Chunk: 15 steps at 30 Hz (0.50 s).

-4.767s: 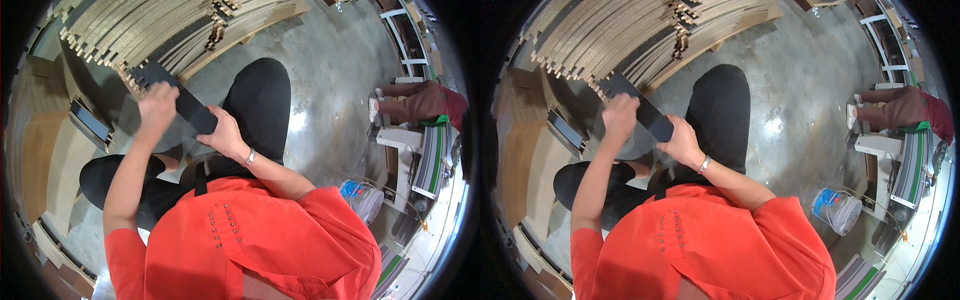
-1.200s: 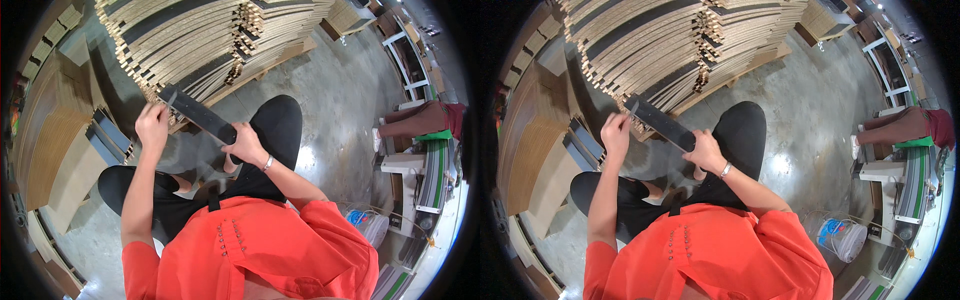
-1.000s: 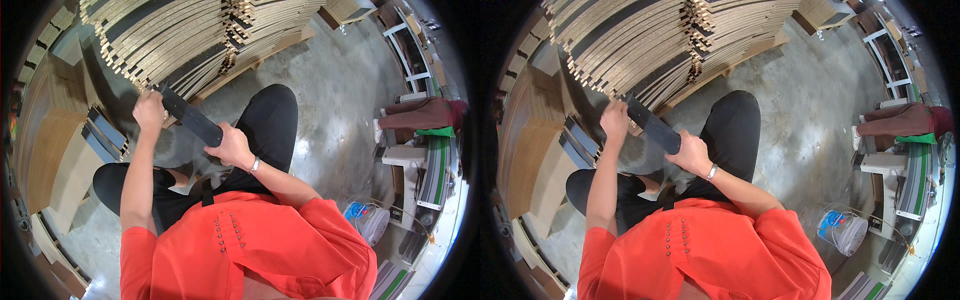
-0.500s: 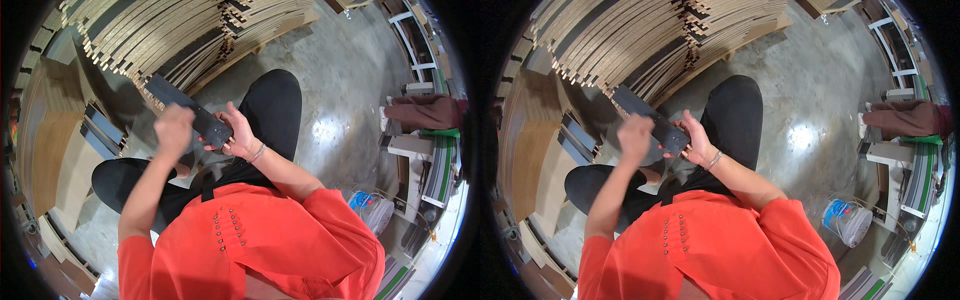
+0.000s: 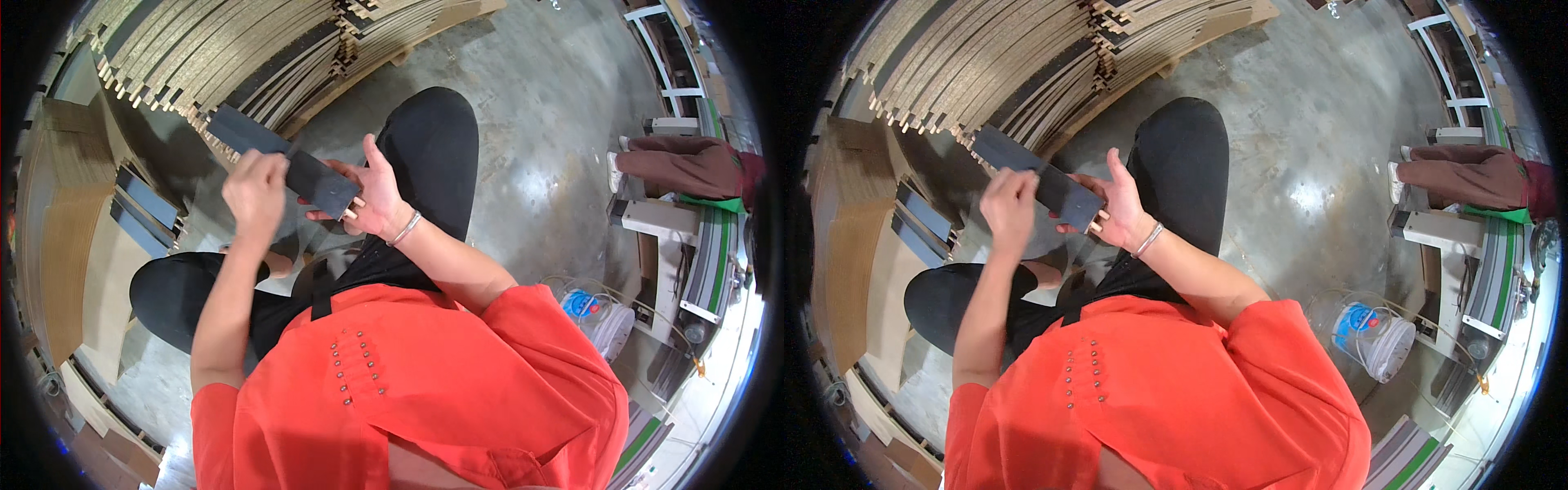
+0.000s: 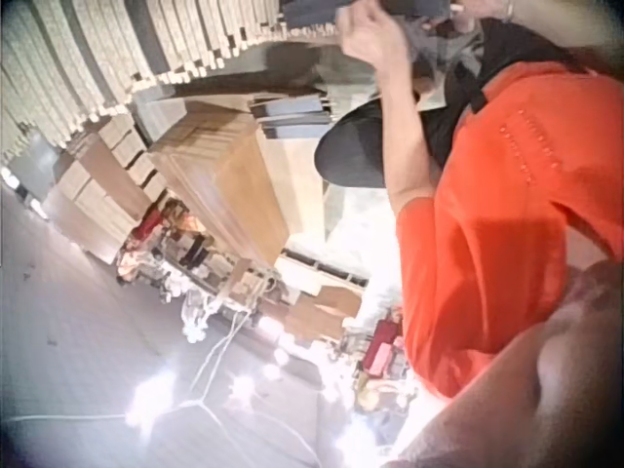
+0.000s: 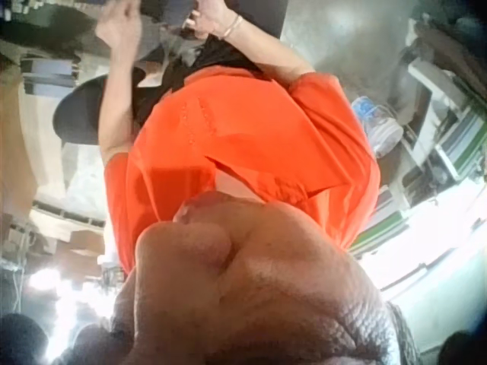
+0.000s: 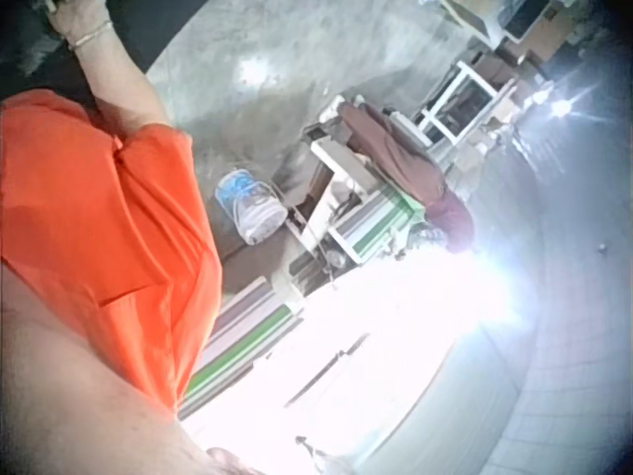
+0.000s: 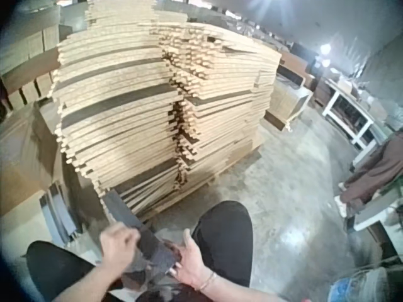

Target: Inspecting and cleaning edges of wooden furniture panels using a scraper tool in a factory environment.

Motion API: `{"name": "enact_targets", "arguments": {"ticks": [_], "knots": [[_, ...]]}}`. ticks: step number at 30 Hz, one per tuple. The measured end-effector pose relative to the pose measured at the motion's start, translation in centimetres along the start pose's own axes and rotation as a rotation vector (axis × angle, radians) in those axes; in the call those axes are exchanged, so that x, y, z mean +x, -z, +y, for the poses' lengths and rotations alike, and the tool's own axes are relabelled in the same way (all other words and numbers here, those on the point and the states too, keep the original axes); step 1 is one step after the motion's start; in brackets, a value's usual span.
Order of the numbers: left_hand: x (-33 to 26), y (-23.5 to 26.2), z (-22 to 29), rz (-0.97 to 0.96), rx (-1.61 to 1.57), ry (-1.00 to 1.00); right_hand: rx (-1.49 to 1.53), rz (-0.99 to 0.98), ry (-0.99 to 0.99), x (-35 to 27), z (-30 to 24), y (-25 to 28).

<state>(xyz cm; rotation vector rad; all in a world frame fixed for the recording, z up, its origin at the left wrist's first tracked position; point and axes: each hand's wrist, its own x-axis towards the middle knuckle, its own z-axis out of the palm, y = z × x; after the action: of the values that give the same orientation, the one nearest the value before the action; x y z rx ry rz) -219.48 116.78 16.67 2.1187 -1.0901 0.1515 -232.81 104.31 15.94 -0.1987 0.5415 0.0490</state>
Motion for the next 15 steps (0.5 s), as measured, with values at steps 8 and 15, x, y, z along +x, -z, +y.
{"name": "enact_targets", "arguments": {"ticks": [8,15], "knots": [[0.1,-0.4,-1.2,-0.020,0.090,-0.152,-0.001,0.086,-0.008,0.3,0.5,-0.4],[4.5,-0.2,-8.3,0.052,0.363,-0.243,-0.054,-0.040,-0.061,0.7,0.0,1.2]]}}
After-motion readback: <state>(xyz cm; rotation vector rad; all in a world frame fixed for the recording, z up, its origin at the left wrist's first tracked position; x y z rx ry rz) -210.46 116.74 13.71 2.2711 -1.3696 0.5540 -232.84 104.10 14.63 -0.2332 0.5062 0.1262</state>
